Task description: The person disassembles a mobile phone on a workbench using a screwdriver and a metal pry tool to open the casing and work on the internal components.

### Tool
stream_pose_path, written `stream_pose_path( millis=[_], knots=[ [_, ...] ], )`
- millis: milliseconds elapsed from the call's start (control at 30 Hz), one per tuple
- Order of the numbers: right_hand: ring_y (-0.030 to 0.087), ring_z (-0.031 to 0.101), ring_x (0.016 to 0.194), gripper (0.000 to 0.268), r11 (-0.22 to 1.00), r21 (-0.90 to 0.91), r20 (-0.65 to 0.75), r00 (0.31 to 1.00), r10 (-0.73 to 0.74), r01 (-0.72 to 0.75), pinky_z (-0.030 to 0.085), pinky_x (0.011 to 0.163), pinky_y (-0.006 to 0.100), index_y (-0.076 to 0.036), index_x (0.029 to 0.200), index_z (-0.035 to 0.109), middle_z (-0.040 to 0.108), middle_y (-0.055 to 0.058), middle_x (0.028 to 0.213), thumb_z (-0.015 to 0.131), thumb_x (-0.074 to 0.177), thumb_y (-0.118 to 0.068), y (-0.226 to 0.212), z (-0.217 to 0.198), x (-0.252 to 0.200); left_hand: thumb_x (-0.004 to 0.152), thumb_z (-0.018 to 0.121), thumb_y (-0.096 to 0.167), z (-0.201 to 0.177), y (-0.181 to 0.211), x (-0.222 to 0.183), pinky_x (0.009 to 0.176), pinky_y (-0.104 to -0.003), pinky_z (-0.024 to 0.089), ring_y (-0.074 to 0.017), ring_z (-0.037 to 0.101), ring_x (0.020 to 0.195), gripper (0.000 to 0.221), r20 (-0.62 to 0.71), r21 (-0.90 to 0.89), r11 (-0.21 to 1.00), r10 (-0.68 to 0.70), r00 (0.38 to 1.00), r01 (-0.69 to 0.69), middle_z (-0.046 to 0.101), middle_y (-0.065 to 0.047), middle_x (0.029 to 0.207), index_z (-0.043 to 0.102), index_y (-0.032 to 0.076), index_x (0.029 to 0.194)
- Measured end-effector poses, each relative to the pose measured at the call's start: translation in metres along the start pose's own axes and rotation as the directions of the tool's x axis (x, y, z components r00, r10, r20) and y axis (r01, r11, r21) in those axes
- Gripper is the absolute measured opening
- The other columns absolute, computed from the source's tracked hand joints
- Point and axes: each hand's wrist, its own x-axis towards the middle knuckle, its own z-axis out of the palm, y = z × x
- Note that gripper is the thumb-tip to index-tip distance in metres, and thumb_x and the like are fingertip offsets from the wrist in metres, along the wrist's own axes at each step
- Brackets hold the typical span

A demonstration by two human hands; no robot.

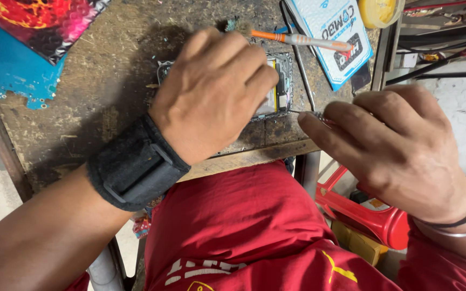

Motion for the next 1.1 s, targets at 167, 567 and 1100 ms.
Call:
stream_pose_path(
  millis=[167,567,1100],
  knots=[
    [0.019,0.062,0.085,0.037,0.989,0.015,-0.058,0.987,0.15,-0.15,0.048,0.075,0.034,-0.014,0.109,0.082,0.071,0.001,0.096,0.074,0.073,-0.009,-0.003,0.004,-0.011,0.096,0.064,0.017,0.01,0.002,-0.003,0.1,-0.038,0.045,-0.0176,0.059,0.106,0.01,0.086,0.031,0.999,0.027,0.996,-0.03,0.063,0.0,0.1,0.071,0.013,0.102],
    [0.016,0.068,0.076,0.026,0.443,0.727,-0.043,0.609,0.792,-0.525,0.053,0.067,0.029,-0.005,0.127,0.069,0.068,0.009,0.101,0.078,0.103,-0.001,-0.025,0.1,-0.036,0.087,0.065,0.016,0.02,0.032,0.022,0.081,-0.034,0.05,-0.0163,0.064,0.09,0.004,0.262,0.061,0.992,0.087,0.961,-0.106,0.063,0.001,0.086,0.068,0.016,0.086],
    [0.034,0.069,0.084,0.032,0.43,0.833,-0.129,0.635,0.761,-0.347,0.055,0.072,0.039,-0.009,0.117,0.072,0.069,0.012,0.095,0.07,0.086,-0.003,-0.014,0.116,-0.016,0.085,0.059,0.021,0.019,0.054,0.051,0.068,-0.034,0.047,-0.0173,0.061,0.077,0.015,0.424,0.287,0.884,0.227,0.877,-0.368,0.061,-0.002,0.08,0.066,0.01,0.091]
  ],
)
